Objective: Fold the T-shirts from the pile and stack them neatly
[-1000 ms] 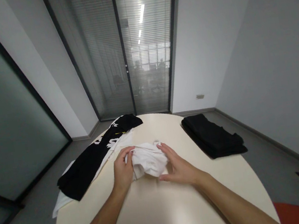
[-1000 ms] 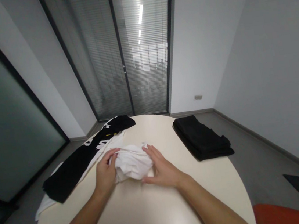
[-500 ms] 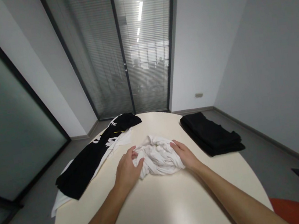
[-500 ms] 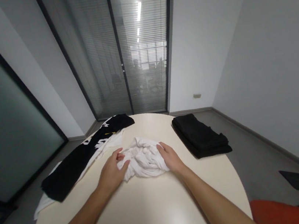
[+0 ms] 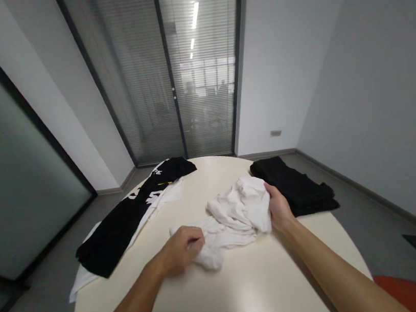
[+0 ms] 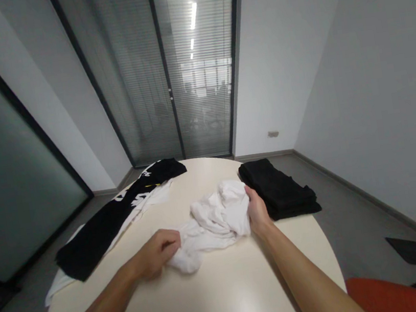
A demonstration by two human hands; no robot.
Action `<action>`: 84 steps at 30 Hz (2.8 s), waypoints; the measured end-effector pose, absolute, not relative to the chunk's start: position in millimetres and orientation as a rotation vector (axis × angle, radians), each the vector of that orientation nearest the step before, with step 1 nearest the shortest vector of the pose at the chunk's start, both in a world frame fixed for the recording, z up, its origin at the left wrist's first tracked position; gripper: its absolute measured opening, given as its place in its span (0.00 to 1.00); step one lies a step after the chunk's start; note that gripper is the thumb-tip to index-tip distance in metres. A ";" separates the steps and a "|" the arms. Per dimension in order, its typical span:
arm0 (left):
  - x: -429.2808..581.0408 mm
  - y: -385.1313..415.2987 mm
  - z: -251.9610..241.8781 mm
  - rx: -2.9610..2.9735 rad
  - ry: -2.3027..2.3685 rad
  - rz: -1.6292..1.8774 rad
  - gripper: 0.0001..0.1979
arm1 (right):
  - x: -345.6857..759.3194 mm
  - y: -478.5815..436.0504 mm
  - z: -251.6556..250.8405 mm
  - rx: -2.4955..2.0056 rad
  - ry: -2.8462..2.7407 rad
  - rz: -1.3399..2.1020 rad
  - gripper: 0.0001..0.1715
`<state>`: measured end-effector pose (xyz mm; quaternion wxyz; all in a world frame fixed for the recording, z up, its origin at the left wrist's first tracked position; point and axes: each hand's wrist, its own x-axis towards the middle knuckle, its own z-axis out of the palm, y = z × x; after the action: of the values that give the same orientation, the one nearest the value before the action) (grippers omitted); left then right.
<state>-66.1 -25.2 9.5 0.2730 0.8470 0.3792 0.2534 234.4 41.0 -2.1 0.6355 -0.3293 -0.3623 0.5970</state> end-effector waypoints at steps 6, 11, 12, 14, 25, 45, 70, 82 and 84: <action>-45.4 -33.8 5.3 1.932 1.356 0.854 0.28 | 235.1 19.2 11.9 -0.605 -0.862 1.590 0.24; -29.6 -35.5 -0.2 2.066 1.353 0.893 0.31 | 230.8 6.8 13.2 -0.537 -0.904 1.638 0.19; -27.8 -34.7 -1.4 2.045 1.327 0.948 0.27 | 230.0 5.2 15.8 -0.502 -0.911 1.670 0.18; -26.1 -32.0 -2.9 1.954 1.300 1.083 0.21 | 230.4 3.3 22.3 -0.421 -0.916 1.722 0.19; -41.9 -16.2 -1.1 1.421 1.290 1.694 0.11 | 256.4 12.0 22.9 -0.397 -1.176 1.566 0.18; -54.2 -13.2 -1.3 2.097 1.514 1.121 0.16 | 257.9 21.4 13.7 -0.709 -1.651 1.308 0.32; -69.4 -12.6 13.2 1.747 1.585 1.740 0.16 | 254.3 25.6 8.1 -0.989 -1.643 0.671 0.20; -69.3 -13.1 8.8 1.814 1.555 1.357 0.19 | 254.4 33.8 9.3 -1.053 -1.275 0.615 0.26; -72.7 -13.7 8.7 1.956 1.587 1.150 0.21 | 259.4 36.3 8.2 -1.102 -1.241 0.585 0.28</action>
<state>-72.7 -13.7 8.7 0.1852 0.6943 0.5632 0.4080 259.4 36.3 8.2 0.6373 -0.4825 -0.5436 0.2560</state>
